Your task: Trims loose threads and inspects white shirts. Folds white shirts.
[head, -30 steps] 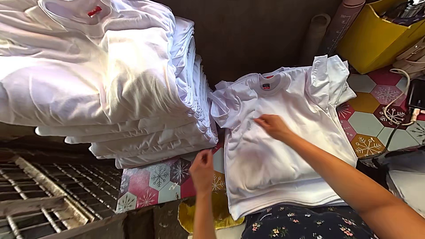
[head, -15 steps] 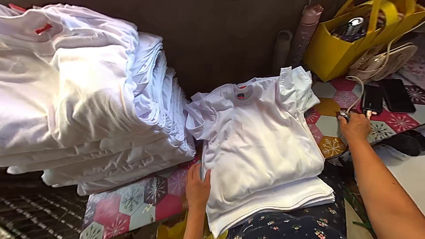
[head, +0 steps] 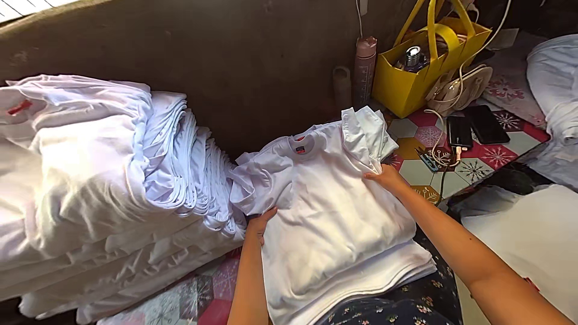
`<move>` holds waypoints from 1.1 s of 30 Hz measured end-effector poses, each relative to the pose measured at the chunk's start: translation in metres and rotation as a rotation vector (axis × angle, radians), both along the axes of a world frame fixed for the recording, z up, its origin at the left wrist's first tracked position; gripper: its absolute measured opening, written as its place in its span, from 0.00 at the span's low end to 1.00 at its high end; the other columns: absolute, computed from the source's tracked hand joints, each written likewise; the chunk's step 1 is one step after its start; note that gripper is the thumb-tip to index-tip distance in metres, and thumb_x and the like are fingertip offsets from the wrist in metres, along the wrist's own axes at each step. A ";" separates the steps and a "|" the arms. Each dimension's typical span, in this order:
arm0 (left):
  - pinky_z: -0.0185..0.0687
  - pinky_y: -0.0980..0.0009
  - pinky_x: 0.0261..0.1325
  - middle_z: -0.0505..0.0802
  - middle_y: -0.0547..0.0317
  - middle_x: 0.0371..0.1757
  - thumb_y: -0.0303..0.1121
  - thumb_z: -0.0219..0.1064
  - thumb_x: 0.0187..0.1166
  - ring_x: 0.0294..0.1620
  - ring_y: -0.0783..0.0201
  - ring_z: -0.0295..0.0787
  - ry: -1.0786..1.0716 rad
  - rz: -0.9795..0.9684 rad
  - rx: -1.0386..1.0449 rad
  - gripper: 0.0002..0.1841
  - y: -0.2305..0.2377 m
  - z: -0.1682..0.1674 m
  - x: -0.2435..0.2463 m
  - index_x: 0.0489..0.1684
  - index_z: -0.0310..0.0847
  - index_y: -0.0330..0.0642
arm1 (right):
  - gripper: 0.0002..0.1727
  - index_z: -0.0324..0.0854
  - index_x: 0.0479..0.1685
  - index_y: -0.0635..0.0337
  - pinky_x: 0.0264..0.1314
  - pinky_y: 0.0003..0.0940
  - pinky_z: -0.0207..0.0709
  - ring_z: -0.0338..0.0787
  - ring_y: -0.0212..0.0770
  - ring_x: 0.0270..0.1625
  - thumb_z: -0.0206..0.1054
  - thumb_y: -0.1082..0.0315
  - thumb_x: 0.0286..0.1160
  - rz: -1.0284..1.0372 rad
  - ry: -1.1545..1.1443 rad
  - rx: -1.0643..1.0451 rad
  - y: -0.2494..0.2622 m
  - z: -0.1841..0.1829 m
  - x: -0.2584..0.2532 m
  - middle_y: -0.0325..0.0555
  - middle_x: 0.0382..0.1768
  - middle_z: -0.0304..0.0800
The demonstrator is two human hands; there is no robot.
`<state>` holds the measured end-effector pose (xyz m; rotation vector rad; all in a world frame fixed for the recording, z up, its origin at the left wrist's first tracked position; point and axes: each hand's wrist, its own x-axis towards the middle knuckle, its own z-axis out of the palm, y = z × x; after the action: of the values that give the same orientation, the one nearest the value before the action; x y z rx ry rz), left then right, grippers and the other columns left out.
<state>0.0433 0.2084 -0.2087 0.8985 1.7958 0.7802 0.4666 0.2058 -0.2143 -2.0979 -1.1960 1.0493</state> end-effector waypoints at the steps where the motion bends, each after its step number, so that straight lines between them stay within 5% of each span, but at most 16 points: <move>1: 0.79 0.54 0.70 0.88 0.44 0.67 0.36 0.81 0.69 0.68 0.56 0.85 -0.046 0.029 -0.008 0.32 0.001 -0.001 0.001 0.72 0.77 0.36 | 0.37 0.80 0.63 0.75 0.76 0.59 0.73 0.85 0.61 0.68 0.82 0.51 0.67 -0.021 0.056 0.002 0.000 -0.001 0.000 0.70 0.61 0.86; 7: 0.85 0.62 0.61 0.91 0.49 0.59 0.33 0.72 0.78 0.57 0.62 0.89 -0.280 0.104 0.054 0.22 -0.009 0.001 0.003 0.69 0.79 0.35 | 0.19 0.81 0.59 0.72 0.57 0.36 0.82 0.88 0.37 0.47 0.73 0.66 0.79 -0.196 0.507 0.088 -0.019 0.023 -0.017 0.55 0.48 0.90; 12: 0.93 0.71 0.42 0.95 0.62 0.36 0.27 0.59 0.86 0.36 0.71 0.94 -0.368 0.082 0.347 0.07 -0.089 0.113 -0.006 0.54 0.79 0.38 | 0.08 0.82 0.52 0.63 0.46 0.31 0.88 0.92 0.31 0.38 0.65 0.70 0.81 -0.186 0.626 0.380 -0.101 0.116 0.001 0.39 0.35 0.92; 15: 0.92 0.78 0.35 0.95 0.72 0.28 0.24 0.54 0.81 0.29 0.78 0.93 -0.356 0.055 0.512 0.10 -0.124 0.175 -0.008 0.39 0.82 0.48 | 0.07 0.84 0.43 0.53 0.41 0.25 0.90 0.93 0.24 0.33 0.60 0.70 0.80 -0.239 0.550 0.506 -0.144 0.173 0.007 0.30 0.29 0.94; 17: 0.91 0.79 0.33 0.94 0.73 0.26 0.27 0.53 0.83 0.27 0.79 0.92 -0.302 0.027 0.482 0.11 -0.114 0.195 -0.004 0.38 0.82 0.50 | 0.06 0.84 0.42 0.53 0.38 0.23 0.89 0.92 0.24 0.31 0.61 0.69 0.84 -0.269 0.495 0.494 -0.145 0.192 0.005 0.30 0.28 0.92; 21: 0.92 0.74 0.37 0.94 0.71 0.36 0.40 0.63 0.86 0.34 0.76 0.93 -0.309 -0.078 0.474 0.07 -0.049 0.222 -0.002 0.54 0.81 0.54 | 0.08 0.83 0.46 0.52 0.38 0.31 0.89 0.92 0.27 0.32 0.67 0.59 0.79 -0.248 0.470 0.541 -0.104 0.212 0.017 0.31 0.30 0.91; 25: 0.92 0.72 0.43 0.94 0.71 0.40 0.41 0.61 0.87 0.40 0.74 0.93 -0.317 -0.189 0.656 0.07 -0.010 0.293 0.012 0.53 0.81 0.56 | 0.16 0.81 0.58 0.52 0.50 0.36 0.90 0.93 0.31 0.44 0.70 0.55 0.78 -0.254 0.480 0.741 -0.066 0.265 0.021 0.34 0.42 0.92; 28: 0.89 0.68 0.57 0.93 0.70 0.50 0.41 0.61 0.86 0.52 0.71 0.92 -0.290 -0.215 0.819 0.10 0.004 0.329 0.011 0.61 0.78 0.58 | 0.16 0.79 0.64 0.51 0.58 0.36 0.89 0.93 0.32 0.53 0.66 0.58 0.83 -0.209 0.568 0.876 -0.052 0.299 0.023 0.35 0.48 0.92; 31: 0.87 0.63 0.63 0.92 0.69 0.56 0.40 0.60 0.86 0.58 0.69 0.90 -0.256 -0.173 0.866 0.14 -0.003 0.328 0.012 0.66 0.75 0.57 | 0.15 0.76 0.67 0.50 0.61 0.37 0.88 0.92 0.33 0.56 0.60 0.59 0.87 -0.141 0.616 0.897 -0.052 0.304 0.021 0.35 0.52 0.92; 33: 0.89 0.67 0.58 0.91 0.74 0.53 0.44 0.62 0.82 0.55 0.72 0.90 -0.211 -0.156 0.759 0.16 -0.018 0.294 0.008 0.66 0.74 0.59 | 0.20 0.74 0.72 0.49 0.61 0.38 0.88 0.92 0.33 0.56 0.62 0.56 0.86 -0.146 0.566 0.799 -0.061 0.280 0.019 0.35 0.54 0.91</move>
<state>0.0515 0.1906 0.0856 1.3559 1.2184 1.4326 0.4854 0.1445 0.0653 -1.1483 -0.9318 0.8190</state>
